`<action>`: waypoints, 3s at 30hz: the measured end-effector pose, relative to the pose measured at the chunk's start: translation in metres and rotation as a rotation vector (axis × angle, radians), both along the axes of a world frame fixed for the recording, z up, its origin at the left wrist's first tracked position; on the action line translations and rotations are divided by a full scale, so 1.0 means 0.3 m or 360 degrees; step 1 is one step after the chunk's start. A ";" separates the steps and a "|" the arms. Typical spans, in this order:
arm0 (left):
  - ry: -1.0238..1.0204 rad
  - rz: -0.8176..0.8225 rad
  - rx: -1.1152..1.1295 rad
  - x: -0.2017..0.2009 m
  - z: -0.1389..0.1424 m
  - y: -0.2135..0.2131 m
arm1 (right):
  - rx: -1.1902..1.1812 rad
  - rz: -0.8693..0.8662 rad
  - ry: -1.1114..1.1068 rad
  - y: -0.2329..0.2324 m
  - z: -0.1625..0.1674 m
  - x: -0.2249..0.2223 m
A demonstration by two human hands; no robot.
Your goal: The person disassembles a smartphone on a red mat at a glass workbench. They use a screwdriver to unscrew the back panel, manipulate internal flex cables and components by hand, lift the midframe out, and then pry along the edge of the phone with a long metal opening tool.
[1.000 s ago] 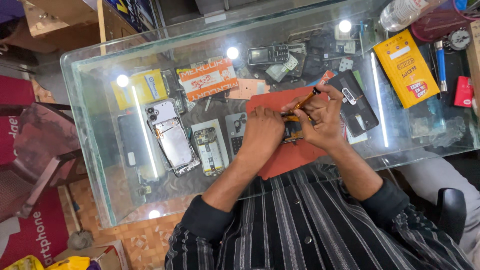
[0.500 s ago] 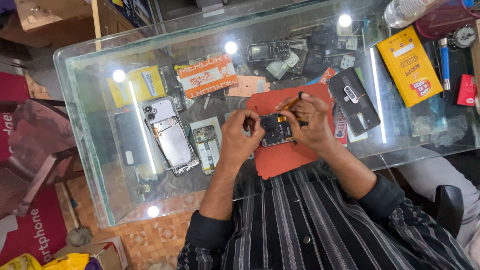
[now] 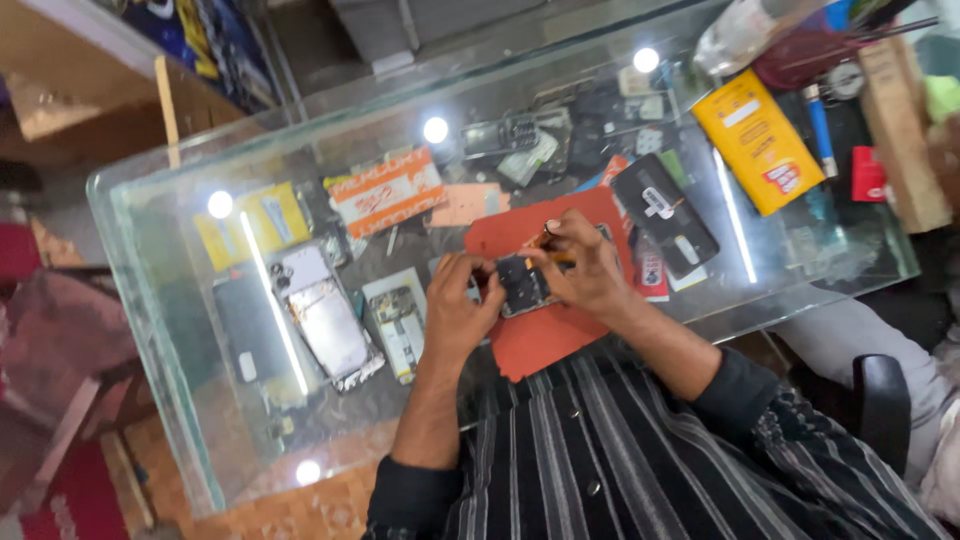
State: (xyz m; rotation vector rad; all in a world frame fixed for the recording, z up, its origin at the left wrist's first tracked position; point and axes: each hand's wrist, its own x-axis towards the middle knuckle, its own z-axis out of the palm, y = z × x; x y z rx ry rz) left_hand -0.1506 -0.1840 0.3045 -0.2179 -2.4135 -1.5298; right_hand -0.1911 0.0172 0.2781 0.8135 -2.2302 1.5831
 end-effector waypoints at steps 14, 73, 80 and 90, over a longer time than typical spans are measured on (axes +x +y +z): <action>-0.0035 -0.0014 -0.0062 -0.031 -0.047 0.023 | -0.0105 0.0482 0.0198 -0.005 0.071 -0.019; -0.0361 -0.0467 0.1561 0.165 -0.057 0.015 | 0.0034 0.0378 -0.0053 0.150 0.006 -0.076; -0.0511 -0.0130 0.1200 0.153 -0.144 0.133 | 0.0009 0.0510 -0.0047 0.192 0.013 -0.068; -0.0581 -0.0062 0.0911 0.080 -0.078 0.205 | -0.0287 0.0437 -0.0364 0.245 -0.033 -0.064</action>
